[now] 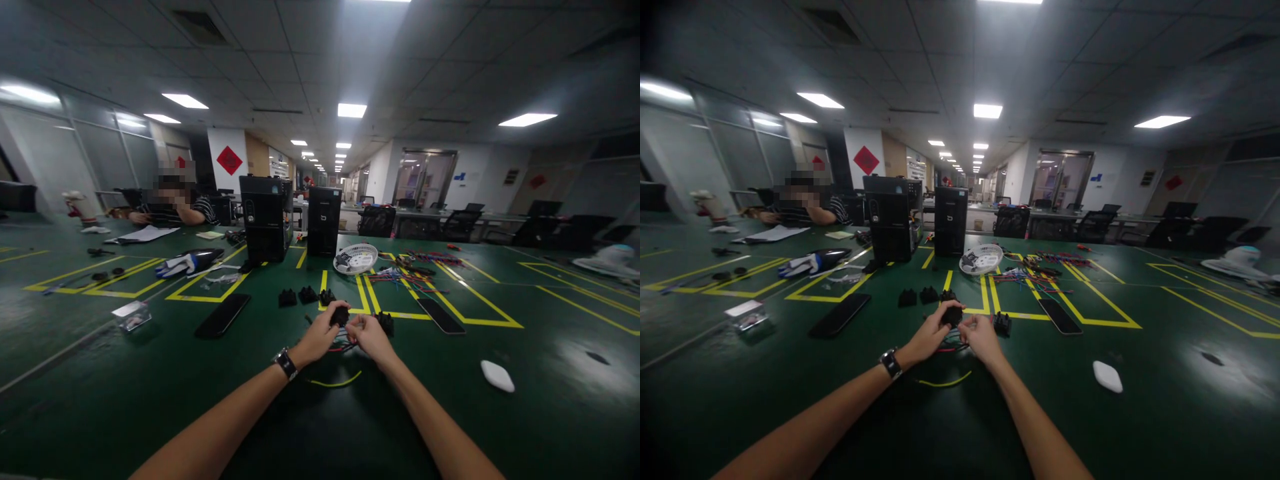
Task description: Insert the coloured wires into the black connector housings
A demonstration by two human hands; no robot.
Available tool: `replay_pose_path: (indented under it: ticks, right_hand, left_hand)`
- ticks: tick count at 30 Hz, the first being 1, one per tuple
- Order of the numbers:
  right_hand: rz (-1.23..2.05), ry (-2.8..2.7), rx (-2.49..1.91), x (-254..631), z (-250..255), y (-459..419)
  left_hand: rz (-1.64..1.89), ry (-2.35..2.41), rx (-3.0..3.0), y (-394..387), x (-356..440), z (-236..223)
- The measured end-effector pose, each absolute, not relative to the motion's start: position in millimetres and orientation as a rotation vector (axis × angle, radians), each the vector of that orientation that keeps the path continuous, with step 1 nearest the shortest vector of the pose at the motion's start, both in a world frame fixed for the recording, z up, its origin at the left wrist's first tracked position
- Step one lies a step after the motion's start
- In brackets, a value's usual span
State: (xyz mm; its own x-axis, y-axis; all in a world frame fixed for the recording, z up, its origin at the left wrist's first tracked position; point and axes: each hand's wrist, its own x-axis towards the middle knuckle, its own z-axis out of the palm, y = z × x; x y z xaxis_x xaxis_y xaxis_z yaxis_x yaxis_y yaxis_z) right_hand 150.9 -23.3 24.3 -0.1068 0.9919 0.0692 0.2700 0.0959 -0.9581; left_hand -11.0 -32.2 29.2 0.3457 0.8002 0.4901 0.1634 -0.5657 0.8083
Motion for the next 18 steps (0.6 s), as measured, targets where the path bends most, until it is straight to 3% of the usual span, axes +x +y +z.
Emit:
replay_pose_path:
  ticks: [11, 18]
  right_hand:
    - [1.042, -1.751, -1.164, 147, 33, -31]
    - [0.816, -1.94, -1.088, 126, 41, -50]
  left_hand:
    - [1.408, 0.738, 1.681, -32, -24, 39]
    - [1.63, 0.865, 1.48, -42, -13, 35]
